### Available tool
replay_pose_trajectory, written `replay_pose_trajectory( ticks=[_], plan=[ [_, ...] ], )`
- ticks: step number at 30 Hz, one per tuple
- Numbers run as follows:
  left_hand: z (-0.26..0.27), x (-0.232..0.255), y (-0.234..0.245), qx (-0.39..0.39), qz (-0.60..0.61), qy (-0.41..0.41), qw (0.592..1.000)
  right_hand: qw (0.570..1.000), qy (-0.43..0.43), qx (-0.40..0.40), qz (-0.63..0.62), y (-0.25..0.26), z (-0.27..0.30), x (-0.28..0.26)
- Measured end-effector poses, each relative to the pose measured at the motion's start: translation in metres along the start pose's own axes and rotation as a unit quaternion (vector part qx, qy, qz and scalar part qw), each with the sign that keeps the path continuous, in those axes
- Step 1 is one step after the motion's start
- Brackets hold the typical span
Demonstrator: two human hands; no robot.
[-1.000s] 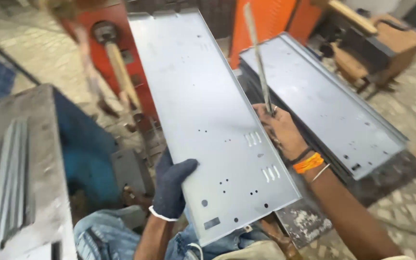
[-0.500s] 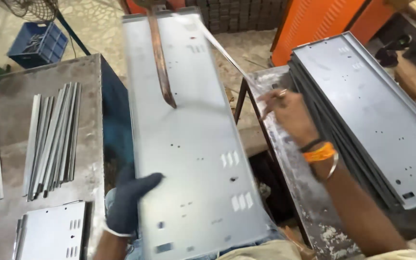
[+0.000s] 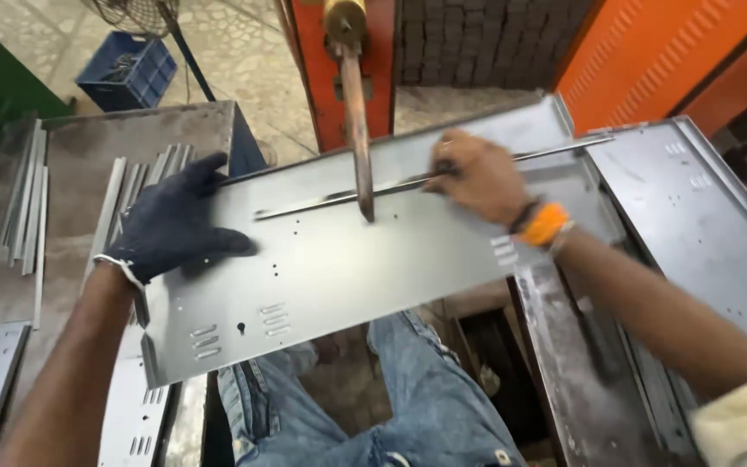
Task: The recorder is spot welding metal brackets onto larger metal panels using a stationary spot welding machine in a factory setting.
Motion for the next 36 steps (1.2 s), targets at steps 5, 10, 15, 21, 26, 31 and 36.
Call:
replay_pose_trajectory(
  ticks=[5, 10, 15, 21, 26, 31, 36],
  plan=[
    [-0.011, -0.013, 0.007, 0.051, 0.005, -0.075, 0.996, 0.983, 0.094, 0.096, 0.126, -0.007, -0.057, -0.05],
    [-0.019, -0.014, 0.013, 0.057, 0.101, -0.056, 0.992, 0.989, -0.14, -0.04, 0.035, -0.026, -0.08, 0.009],
    [-0.039, -0.068, 0.019, 0.13, 0.035, -0.098, 0.986, 0.99, -0.099, -0.063, 0.08, -0.032, -0.082, 0.032],
    [-0.031, -0.248, -0.043, 0.282, 0.287, -0.053, 0.914, 0.983, -0.138, -0.076, 0.093, -0.03, -0.046, 0.014],
    [-0.018, -0.338, -0.165, 0.22, 0.136, 0.21, 0.943, 0.996, -0.075, -0.007, 0.052, -0.031, -0.02, 0.015],
    [-0.014, -0.386, -0.238, 0.18, -0.102, 0.367, 0.907, 0.984, -0.172, -0.04, -0.017, -0.027, -0.014, 0.003],
    [-0.019, -0.337, -0.244, 0.097, -0.176, 0.421, 0.885, 0.982, -0.183, -0.006, 0.039, -0.034, -0.017, 0.004]
  ],
)
Point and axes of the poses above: each hand's wrist, its own z-axis away from the middle knuckle, its own y-axis out of the back of the hand, x = y × z, the point moved 6 cm from there along -z, towards the middle knuckle, and after that the axes turned 15 degrees about -x, right-handed, at the moved point
